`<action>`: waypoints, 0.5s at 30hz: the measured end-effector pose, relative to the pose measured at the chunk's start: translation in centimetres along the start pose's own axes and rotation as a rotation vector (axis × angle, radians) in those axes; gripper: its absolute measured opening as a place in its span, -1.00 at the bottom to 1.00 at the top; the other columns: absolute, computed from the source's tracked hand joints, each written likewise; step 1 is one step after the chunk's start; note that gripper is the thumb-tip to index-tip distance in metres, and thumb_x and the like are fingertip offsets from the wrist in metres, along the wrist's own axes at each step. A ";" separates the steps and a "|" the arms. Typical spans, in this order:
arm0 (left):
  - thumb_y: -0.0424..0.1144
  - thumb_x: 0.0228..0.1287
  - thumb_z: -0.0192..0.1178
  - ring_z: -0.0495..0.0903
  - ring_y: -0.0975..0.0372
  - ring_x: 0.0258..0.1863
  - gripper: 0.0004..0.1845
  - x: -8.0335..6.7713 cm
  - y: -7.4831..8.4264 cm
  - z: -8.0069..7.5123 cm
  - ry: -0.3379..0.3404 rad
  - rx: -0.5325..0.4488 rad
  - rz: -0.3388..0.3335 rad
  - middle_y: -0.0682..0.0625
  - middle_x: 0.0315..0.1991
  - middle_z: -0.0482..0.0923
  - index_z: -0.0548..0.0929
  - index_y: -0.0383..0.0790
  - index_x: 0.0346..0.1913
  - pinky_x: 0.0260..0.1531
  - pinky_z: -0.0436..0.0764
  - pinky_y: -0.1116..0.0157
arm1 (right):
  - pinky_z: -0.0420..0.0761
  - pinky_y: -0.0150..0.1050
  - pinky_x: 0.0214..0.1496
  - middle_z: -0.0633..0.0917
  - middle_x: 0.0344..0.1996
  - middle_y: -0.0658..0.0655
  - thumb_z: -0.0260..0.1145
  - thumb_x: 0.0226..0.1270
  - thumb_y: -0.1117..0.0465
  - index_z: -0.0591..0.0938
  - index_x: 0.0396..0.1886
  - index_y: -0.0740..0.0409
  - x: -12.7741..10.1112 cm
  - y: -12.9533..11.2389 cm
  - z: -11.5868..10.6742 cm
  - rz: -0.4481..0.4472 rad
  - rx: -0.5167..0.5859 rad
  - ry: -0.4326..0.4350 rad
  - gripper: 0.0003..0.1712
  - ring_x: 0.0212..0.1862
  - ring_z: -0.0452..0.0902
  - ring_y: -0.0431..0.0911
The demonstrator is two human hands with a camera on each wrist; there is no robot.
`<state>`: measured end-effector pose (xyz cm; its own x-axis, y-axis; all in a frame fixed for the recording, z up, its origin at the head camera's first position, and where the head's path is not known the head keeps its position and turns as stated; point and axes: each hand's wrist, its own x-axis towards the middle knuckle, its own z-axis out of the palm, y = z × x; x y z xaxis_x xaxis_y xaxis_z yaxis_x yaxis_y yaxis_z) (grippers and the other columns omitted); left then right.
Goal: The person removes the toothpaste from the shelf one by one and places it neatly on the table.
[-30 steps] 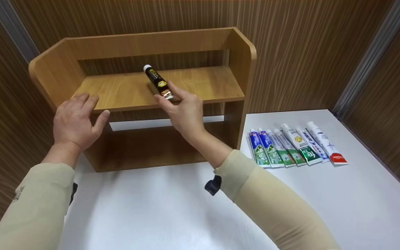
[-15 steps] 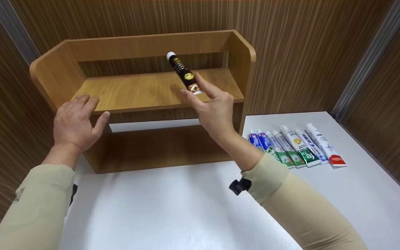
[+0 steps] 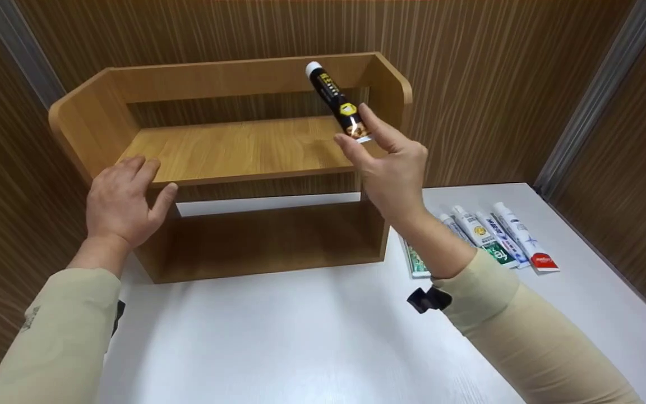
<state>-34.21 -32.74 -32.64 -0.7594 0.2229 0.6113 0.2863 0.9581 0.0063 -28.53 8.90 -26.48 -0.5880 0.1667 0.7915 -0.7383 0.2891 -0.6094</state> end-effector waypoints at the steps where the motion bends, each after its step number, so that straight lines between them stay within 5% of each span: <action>1: 0.22 0.57 0.00 0.38 -0.23 0.44 -0.33 0.0 0.0 0.0 0.005 -0.002 0.002 -0.35 0.43 0.43 0.50 -0.24 0.43 0.47 0.29 -0.26 | 0.67 -0.21 0.28 0.74 0.19 0.14 0.61 0.31 0.20 0.66 0.33 0.22 0.1 0.0 -0.3 -0.010 0.001 0.005 -0.39 0.22 0.72 -0.02; 15: 0.25 0.57 -0.02 0.37 -0.21 0.47 -0.31 0.0 -0.1 -0.1 0.010 0.000 0.003 -0.34 0.44 0.43 0.51 -0.24 0.42 0.49 0.28 -0.24 | 0.65 -0.20 0.29 0.72 0.23 0.16 0.60 0.30 0.28 0.64 0.34 0.17 1.3 -0.2 -5.5 -0.045 -0.004 0.087 -0.38 0.21 0.72 -0.03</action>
<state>-34.12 -32.86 -32.56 -0.7526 0.2236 0.6194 0.2884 0.9575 0.0048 -27.32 14.30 -25.10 -0.5230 0.2350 0.8193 -0.7621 0.3015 -0.5730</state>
